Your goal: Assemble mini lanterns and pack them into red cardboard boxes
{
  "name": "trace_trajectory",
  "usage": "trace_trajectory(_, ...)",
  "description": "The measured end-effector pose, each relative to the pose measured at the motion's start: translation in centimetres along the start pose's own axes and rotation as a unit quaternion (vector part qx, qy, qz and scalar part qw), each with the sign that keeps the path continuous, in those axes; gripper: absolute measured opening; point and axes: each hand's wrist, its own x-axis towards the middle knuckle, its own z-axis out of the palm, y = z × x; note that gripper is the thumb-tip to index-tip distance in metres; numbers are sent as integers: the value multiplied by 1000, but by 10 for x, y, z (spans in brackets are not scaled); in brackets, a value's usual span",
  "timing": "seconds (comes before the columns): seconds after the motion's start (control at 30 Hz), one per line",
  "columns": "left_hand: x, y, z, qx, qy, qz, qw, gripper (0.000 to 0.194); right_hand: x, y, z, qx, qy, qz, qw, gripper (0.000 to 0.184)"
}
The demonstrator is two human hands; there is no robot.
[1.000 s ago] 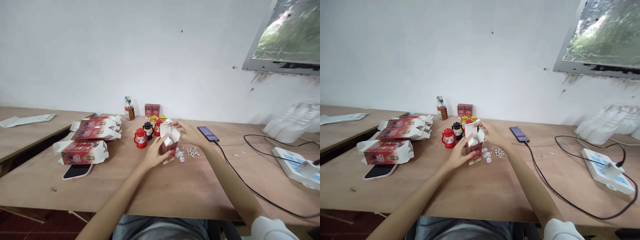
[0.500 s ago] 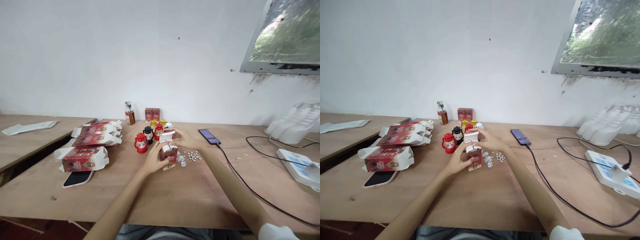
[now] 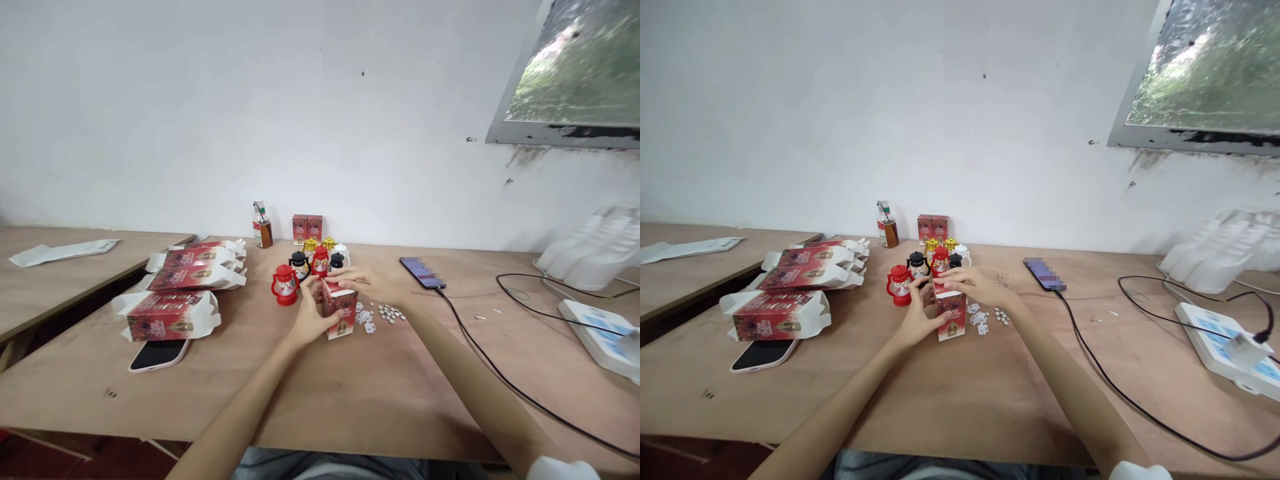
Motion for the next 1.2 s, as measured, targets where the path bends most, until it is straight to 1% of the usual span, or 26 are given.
trace_trajectory(0.07, 0, 0, 0, -18, -15, -15, 1000, 72, -2, 1, 2, -45, 7, -14, 999, 36)
trace_trajectory(0.17, -1, -1, -1, -15, -29, -24, 999, 67, -6, 2, 3, -119, 8, -37, 992, 35)
trace_trajectory(0.3, -1, -5, -1, -30, -36, -54, 997, 60, -8, 2, 2, -132, 0, -22, 991, 35)
trace_trajectory(0.4, -2, -7, -1, -53, -31, -72, 996, 62, -7, 3, 4, -145, 23, -15, 989, 35)
trace_trajectory(0.47, -3, -9, 0, -56, -30, -77, 995, 63, -9, 3, 8, -183, 25, -25, 982, 36)
trace_trajectory(0.53, -5, -12, 0, -60, -35, -82, 994, 62, -14, 3, 12, -229, 11, -34, 973, 38)
trace_trajectory(0.6, -7, -14, 1, -63, -41, -88, 993, 60, -21, 2, 16, -255, 0, -23, 967, 43)
trace_trajectory(0.7, -7, -15, 3, -72, -45, -97, 992, 58, -31, 1, 23, -242, 2, 8, 970, 52)
trace_trajectory(0.77, -7, -15, 3, -80, -45, -98, 991, 57, -35, 1, 27, -215, 9, 15, 976, 54)
trace_trajectory(0.83, -7, -14, 2, -92, -48, -100, 990, 60, -35, 2, 26, -178, 24, 18, 984, 56)
trace_trajectory(0.87, -7, -14, 2, -98, -51, -104, 988, 63, -35, 2, 23, -154, 32, 23, 987, 59)
trace_trajectory(0.93, -8, -14, 1, -103, -57, -115, 986, 72, -34, 1, 12, -105, 57, 44, 992, 70)
trace_trajectory(0.97, -8, -15, 0, -97, -57, -118, 987, 76, -33, -1, 2, -83, 74, 57, 992, 74)
trace_trajectory(1.03, -8, -17, 0, -63, -46, -119, 990, 79, -28, -7, -25, -59, 124, 73, 988, 70)
trace_trajectory(1.07, -8, -19, 0, -41, -37, -118, 991, 77, -24, -10, -41, -56, 168, 71, 982, 67)
trace_trajectory(1.13, -8, -21, 0, 0, -22, -120, 992, 69, -9, -13, -77, -100, 270, 54, 956, 67)
trace_trajectory(1.2, -8, -23, 1, 26, -16, -122, 992, 56, 14, -10, -109, -183, 349, 49, 918, 70)
